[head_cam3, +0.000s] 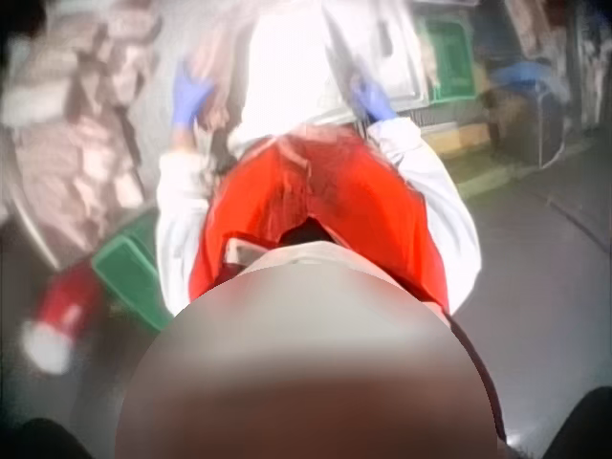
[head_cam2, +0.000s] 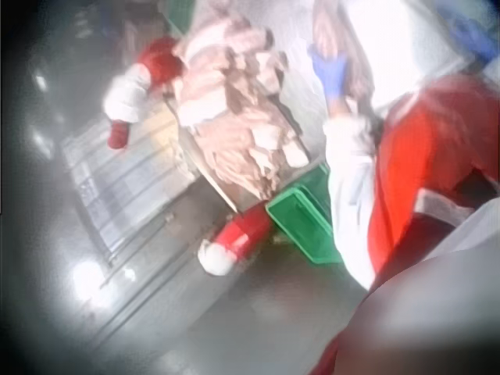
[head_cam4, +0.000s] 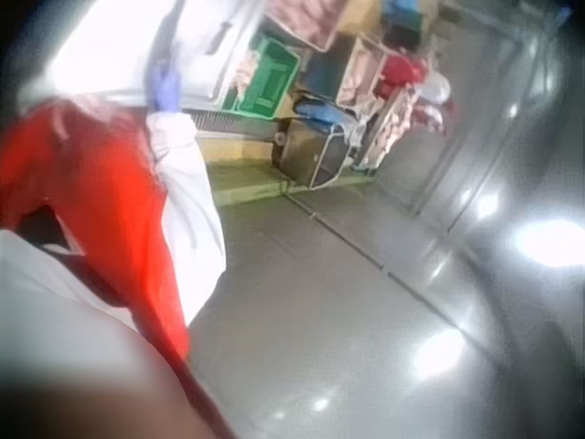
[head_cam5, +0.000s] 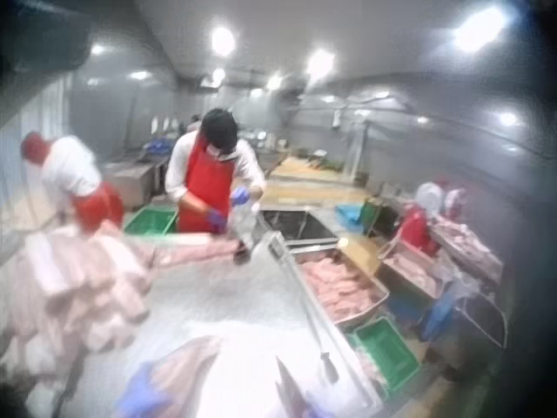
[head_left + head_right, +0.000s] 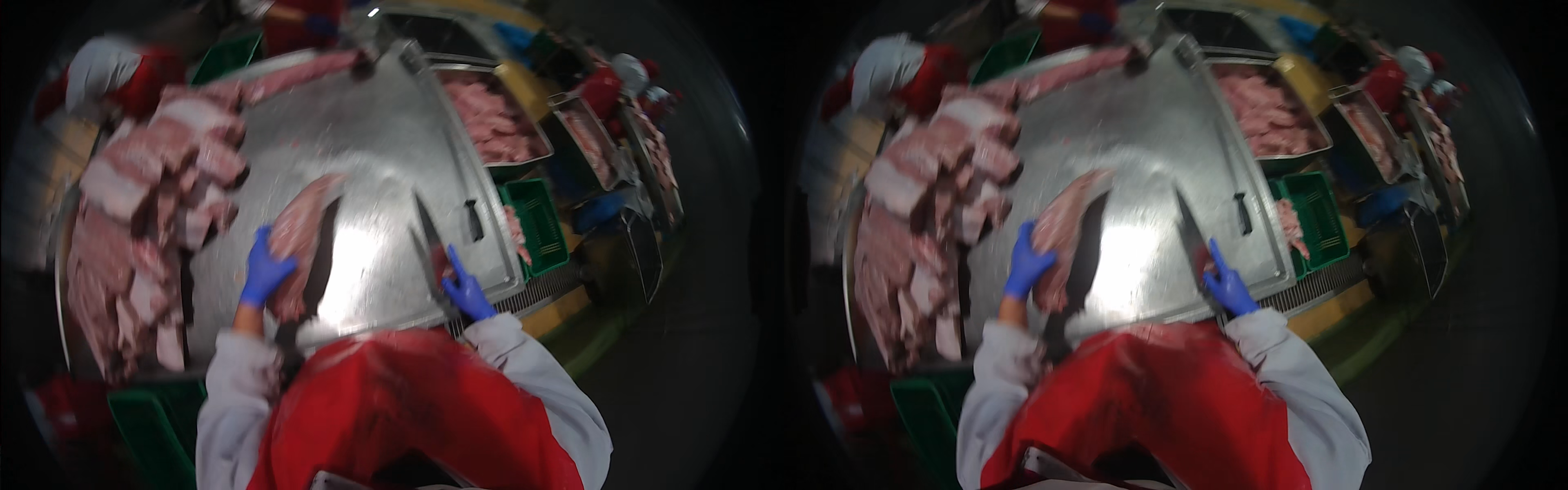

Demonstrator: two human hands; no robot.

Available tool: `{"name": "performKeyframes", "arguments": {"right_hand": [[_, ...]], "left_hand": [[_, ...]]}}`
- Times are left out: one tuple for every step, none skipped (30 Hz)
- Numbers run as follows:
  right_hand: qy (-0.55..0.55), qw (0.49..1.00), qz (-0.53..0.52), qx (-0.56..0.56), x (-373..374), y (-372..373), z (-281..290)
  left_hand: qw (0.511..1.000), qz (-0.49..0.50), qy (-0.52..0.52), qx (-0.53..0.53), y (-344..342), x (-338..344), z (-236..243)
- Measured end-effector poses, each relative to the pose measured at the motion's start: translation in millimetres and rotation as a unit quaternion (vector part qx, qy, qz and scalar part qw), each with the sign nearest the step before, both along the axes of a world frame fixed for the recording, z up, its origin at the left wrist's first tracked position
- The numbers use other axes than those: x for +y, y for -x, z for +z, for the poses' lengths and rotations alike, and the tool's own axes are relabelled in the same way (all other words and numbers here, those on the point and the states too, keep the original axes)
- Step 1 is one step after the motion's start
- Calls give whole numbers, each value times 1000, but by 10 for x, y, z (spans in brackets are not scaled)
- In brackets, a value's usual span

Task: The person trims fat and connective tissue from large cuts of raw meat using a knife on a stainless steel table. They repeatedly reposition the meat, slice off unwanted portions, and place trimmed pieces into green crates below the table.

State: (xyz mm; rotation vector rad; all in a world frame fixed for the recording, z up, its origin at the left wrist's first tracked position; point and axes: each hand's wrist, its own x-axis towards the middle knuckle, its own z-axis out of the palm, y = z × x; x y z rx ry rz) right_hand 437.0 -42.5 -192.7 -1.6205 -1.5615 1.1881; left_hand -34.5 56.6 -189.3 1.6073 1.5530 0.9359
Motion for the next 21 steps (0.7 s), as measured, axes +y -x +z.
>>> {"name": "performKeyframes", "arguments": {"right_hand": [[39, 999, -15, 4, 56, 29, 45], [-3, 998, -10, 56, 133, 11, -141], [7, 997, -16, 81, 257, 86, -244], [21, 993, -16, 115, 316, 66, -343], [28, 989, 3, 143, 474, 125, -425], [18, 992, 22, 124, 632, 205, -520], [-31, 995, 44, 83, 835, 223, -754], [-49, 995, 52, 64, 998, 311, -840], [-68, 995, 60, 45, 1163, 410, -918], [-46, 996, 50, 62, 1291, 501, -908], [-24, 996, 38, 79, 1415, 582, -888], [9, 993, 26, 114, 1563, 608, -950], [43, 988, 17, 149, 1625, 663, -937], [70, 985, 19, 156, 1661, 631, -891], [50, 990, 37, 124, 1647, 616, -890], [27, 994, 55, 89, 1653, 590, -896], [5, 996, 72, 54, 1653, 570, -902], [-10, 996, 75, 37, 1640, 608, -877], [-13, 997, 68, 46, 1644, 644, -846], [-16, 997, 60, 55, 1662, 679, -810], [-16, 996, 53, 65, 1650, 741, -758]], "left_hand": [[995, -8, 68, 65, -327, 61, 60], [987, -31, 71, 139, -532, 131, -205], [973, -34, 24, 225, -607, 80, -716], [911, -87, 131, 382, -928, 31, -515], [911, -56, 113, 392, -1053, -7, -636], [911, -32, 87, 403, -1103, -55, -759], [917, -48, 88, 385, -1121, -84, -784], [923, -61, 91, 368, -1121, -118, -768], [929, -73, 91, 351, -1137, -154, -732], [929, -79, 115, 342, -1087, -217, -661], [928, -74, 111, 348, -1050, -298, -666], [926, -67, 106, 356, -992, -367, -686], [924, -59, 102, 363, -905, -460, -743], [938, -50, 73, 335, -823, -573, -805], [943, -44, 61, 323, -763, -675, -861], [949, -39, 47, 310, -725, -748, -903], [954, -34, 33, 296, -687, -820, -943], [958, -30, 30, 285, -649, -902, -901], [967, -27, 22, 253, -605, -948, -930], [975, -25, 15, 221, -559, -984, -974], [982, -23, 11, 190, -522, -1042, -969]]}}
